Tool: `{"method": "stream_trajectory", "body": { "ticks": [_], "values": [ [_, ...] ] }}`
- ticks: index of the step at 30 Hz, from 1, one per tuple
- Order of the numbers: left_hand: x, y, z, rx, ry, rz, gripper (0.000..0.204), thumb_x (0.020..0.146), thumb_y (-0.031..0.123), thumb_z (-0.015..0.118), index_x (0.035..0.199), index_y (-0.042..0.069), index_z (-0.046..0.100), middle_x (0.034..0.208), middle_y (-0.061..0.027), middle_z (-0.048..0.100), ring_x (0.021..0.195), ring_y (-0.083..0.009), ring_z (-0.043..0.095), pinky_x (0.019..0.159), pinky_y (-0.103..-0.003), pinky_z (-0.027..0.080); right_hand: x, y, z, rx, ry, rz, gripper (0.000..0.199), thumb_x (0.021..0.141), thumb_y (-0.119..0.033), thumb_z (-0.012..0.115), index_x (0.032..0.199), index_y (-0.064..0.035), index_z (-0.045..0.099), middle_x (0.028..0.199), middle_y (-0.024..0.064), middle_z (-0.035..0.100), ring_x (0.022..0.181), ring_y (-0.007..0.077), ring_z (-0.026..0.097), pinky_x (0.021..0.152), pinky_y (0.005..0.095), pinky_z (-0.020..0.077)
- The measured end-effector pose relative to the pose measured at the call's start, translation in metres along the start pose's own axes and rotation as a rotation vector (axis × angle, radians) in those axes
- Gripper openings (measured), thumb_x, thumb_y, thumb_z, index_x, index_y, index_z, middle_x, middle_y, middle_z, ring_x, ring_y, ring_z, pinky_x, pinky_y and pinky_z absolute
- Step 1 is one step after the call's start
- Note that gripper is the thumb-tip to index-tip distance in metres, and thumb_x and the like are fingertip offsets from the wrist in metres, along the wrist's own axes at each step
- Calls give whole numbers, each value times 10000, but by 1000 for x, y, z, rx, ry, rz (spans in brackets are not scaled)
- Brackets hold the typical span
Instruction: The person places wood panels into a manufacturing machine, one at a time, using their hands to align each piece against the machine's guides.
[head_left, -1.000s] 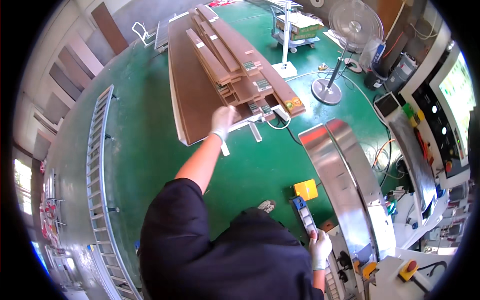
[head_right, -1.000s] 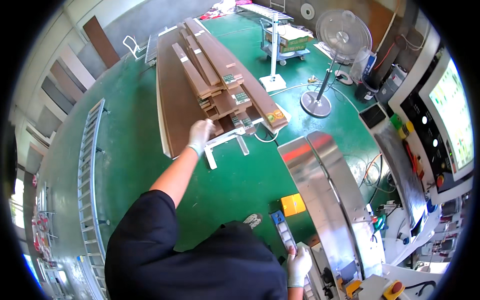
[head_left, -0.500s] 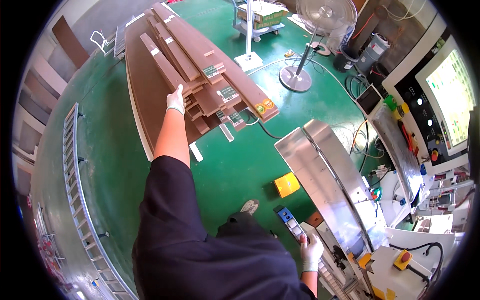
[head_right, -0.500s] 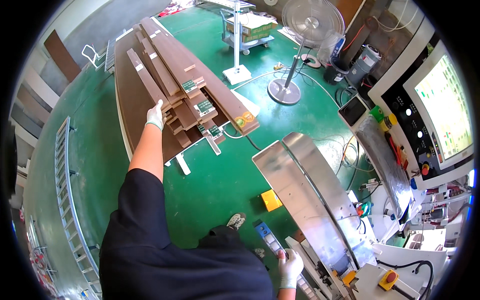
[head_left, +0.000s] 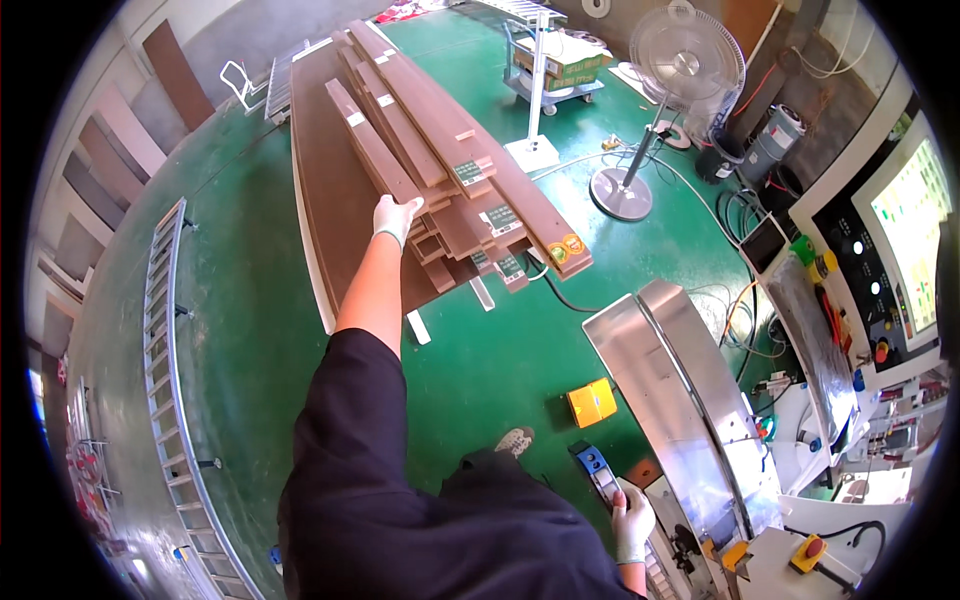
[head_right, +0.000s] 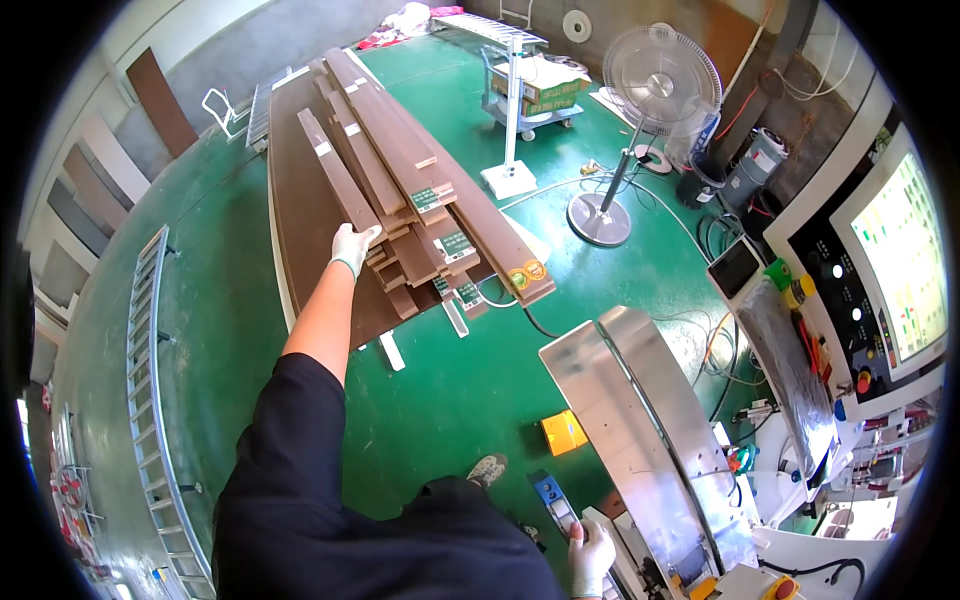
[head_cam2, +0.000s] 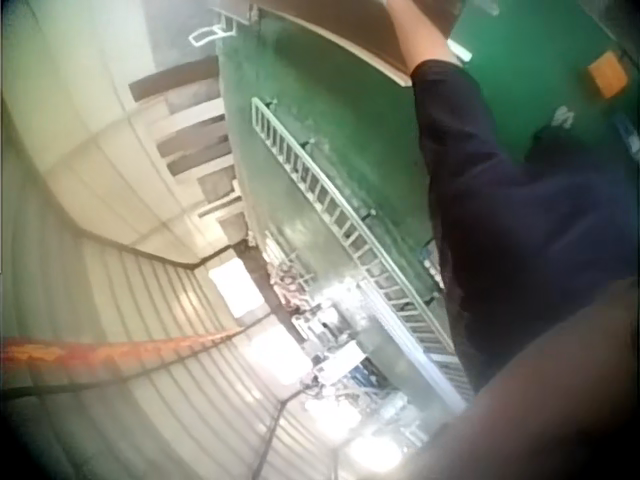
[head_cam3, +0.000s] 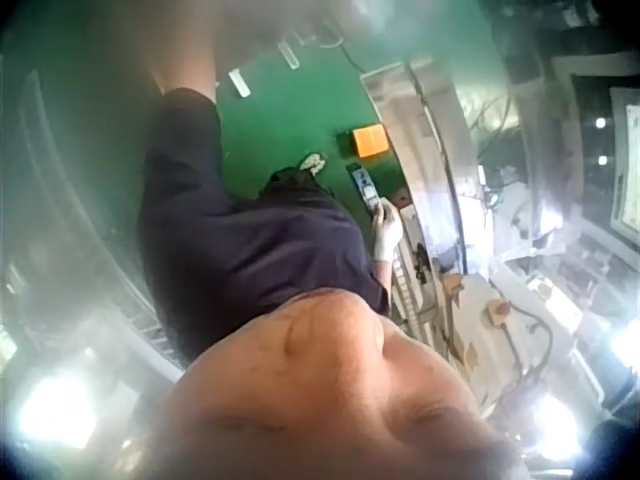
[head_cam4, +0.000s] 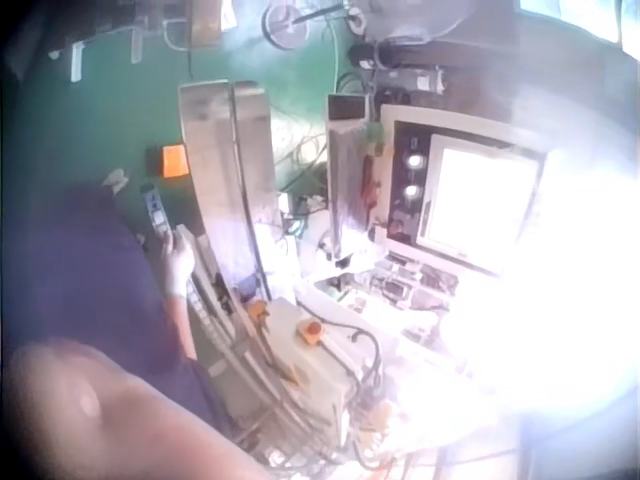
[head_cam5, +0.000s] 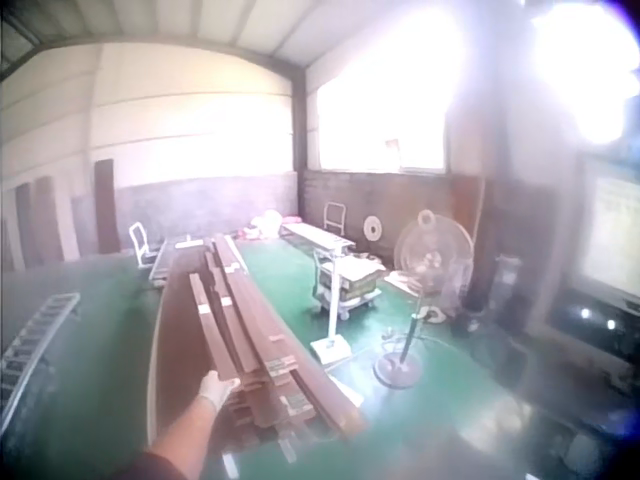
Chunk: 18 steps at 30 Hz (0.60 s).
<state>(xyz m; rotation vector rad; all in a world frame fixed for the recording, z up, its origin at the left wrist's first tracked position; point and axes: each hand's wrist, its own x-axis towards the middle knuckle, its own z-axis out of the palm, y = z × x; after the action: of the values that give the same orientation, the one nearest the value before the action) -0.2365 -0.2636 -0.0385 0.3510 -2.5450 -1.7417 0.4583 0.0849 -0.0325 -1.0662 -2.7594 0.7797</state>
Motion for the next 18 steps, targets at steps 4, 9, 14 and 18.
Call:
{"method": "stream_trajectory", "body": {
  "ticks": [4, 9, 14, 18],
  "values": [
    [-6, 10, -5, -201, -28, -35, 942, 854, 237, 856, 1504, -178, 314, 925, -107, 649, 793, -158, 663, 659, -302, 510, 2, 2, 2, -5, 8, 0, 322, 942, -411, 700, 899, -97, 757, 845, 135, 712, 794, 362, 692, 730, 439, 548],
    [-10, 24, -10, -327, 12, -211, 293, 879, 241, 828, 935, 37, 625, 696, -14, 547, 511, -128, 470, 436, -317, 330, 3, 6, 3, -9, -27, 0, 355, 960, -440, 673, 912, -98, 755, 855, 135, 718, 791, 369, 692, 730, 444, 550],
    [-17, 29, -26, -474, -65, -396, 249, 908, 236, 779, 787, 123, 593, 642, -10, 563, 463, -110, 482, 389, -244, 389, 6, 14, 6, 62, -116, 5, 326, 967, -398, 673, 976, -79, 741, 901, 156, 720, 867, 381, 691, 769, 452, 544],
    [-92, 32, -47, -739, -411, -540, 144, 943, 165, 717, 882, 119, 595, 666, -5, 594, 570, -139, 615, 481, -253, 504, 38, -50, 4, 249, -61, -152, 238, 941, -205, 707, 1085, -15, 721, 1040, 192, 731, 967, 371, 702, 877, 431, 553]
  ]
}}
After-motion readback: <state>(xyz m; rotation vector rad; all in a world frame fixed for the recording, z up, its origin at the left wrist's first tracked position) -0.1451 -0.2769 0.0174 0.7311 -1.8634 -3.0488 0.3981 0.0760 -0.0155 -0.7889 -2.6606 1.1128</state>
